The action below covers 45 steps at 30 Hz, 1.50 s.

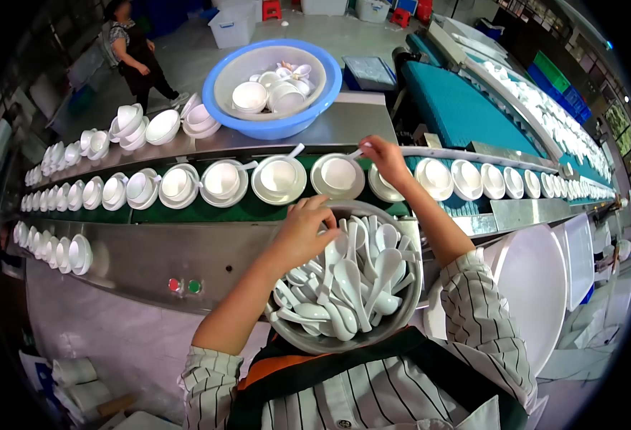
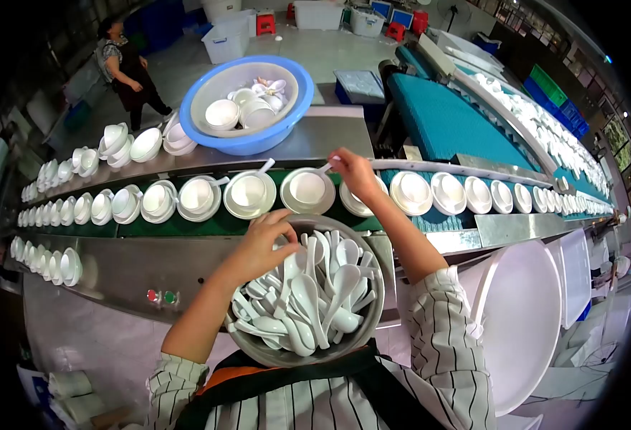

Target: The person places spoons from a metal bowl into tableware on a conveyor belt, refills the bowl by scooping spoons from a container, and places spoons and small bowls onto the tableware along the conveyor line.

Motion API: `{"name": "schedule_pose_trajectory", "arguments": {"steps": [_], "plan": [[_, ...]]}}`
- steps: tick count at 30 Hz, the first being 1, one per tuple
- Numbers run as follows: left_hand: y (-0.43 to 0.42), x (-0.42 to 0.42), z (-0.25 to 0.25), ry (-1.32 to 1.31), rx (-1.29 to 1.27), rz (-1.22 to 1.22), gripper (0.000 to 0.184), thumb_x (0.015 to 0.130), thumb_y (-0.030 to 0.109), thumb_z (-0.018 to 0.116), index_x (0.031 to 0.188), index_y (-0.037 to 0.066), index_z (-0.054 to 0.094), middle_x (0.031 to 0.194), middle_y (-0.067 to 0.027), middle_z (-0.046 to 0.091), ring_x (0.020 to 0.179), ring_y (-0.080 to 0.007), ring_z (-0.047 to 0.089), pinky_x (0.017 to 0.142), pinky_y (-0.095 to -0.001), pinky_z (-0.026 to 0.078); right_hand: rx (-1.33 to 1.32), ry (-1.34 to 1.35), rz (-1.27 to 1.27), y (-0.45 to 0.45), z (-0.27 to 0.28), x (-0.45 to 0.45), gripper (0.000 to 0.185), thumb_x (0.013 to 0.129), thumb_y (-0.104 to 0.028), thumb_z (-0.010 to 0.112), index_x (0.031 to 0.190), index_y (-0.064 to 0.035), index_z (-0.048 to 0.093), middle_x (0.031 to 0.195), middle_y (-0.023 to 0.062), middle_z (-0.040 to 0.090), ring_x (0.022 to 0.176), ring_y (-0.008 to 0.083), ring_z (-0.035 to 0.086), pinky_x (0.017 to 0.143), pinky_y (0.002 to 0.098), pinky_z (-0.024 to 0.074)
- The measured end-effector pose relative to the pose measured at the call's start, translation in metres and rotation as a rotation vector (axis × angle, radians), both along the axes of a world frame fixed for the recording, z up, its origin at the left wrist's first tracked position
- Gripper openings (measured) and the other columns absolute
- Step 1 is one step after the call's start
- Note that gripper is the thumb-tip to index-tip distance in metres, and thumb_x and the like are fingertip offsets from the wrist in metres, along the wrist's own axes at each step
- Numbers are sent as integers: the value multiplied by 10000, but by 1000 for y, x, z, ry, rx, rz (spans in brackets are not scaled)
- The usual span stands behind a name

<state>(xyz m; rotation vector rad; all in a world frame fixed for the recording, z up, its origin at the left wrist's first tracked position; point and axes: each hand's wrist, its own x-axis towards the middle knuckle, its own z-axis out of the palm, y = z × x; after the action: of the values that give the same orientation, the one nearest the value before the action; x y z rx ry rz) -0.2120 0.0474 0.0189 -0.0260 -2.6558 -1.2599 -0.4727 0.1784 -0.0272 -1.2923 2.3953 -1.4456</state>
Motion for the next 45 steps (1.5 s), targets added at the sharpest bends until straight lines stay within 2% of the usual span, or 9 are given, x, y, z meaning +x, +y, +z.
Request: {"name": "schedule_pose_trajectory", "arguments": {"steps": [4,11,13,21,26,30,34,40,45], "plan": [[1,2,4,-62,132,19,142,843,169,595,863,31,617,1299,-199,475,1190,-354,442,999,-417,335,116,562,58,-6,17,19,277,835,-224,641,1043,-44,626,1004,169,634,881,359,598,770,410,482],[2,2,18,-45,-21,-21,165,749,179,696,804,41,623,1316,-188,459,1207,-346,435,1014,-408,324,322,-82,612,26,110,96,270,780,-189,711,997,-36,659,1083,117,628,1004,259,590,875,351,458],[-1,1,13,-39,38,-33,170,700,154,725,781,48,620,1319,-168,464,1207,-345,432,1026,-407,308,330,192,613,32,104,111,229,728,-163,742,909,-41,672,1101,112,624,1029,245,581,880,346,454],[-6,14,41,127,-1,231,126,712,71,696,774,23,597,1244,-126,546,1133,-309,505,927,-369,405,13,-446,374,41,128,71,133,816,-18,661,886,9,550,872,64,653,839,123,627,775,263,502],[-4,17,51,-124,229,158,109,792,83,663,856,1,628,709,-30,616,649,-87,519,628,-229,434,-124,-51,16,4,60,16,101,849,-25,630,878,0,537,762,56,635,749,107,632,677,229,493],[5,23,51,-195,237,113,110,810,66,648,884,-9,617,725,-48,620,659,-101,547,636,-249,457,21,-170,95,-16,21,29,178,798,-103,683,887,0,569,802,125,672,755,204,667,674,307,507],[-2,26,41,145,-36,100,106,808,54,655,893,8,612,794,-43,641,694,-89,573,638,-246,462,147,422,154,-21,22,34,393,753,-235,723,1076,-48,601,957,165,644,821,344,625,733,385,498],[8,30,54,-101,298,105,125,827,67,642,925,2,601,792,-42,644,676,-83,558,637,-235,465,439,706,272,-116,50,72,389,768,-447,652,844,-66,629,659,130,639,646,306,650,567,413,513],[16,49,49,5,321,168,140,818,63,652,934,-1,604,790,-46,627,662,-88,549,629,-241,464,528,742,303,-190,16,90,342,768,-390,671,835,-55,647,719,142,658,699,310,664,612,413,527]]}}
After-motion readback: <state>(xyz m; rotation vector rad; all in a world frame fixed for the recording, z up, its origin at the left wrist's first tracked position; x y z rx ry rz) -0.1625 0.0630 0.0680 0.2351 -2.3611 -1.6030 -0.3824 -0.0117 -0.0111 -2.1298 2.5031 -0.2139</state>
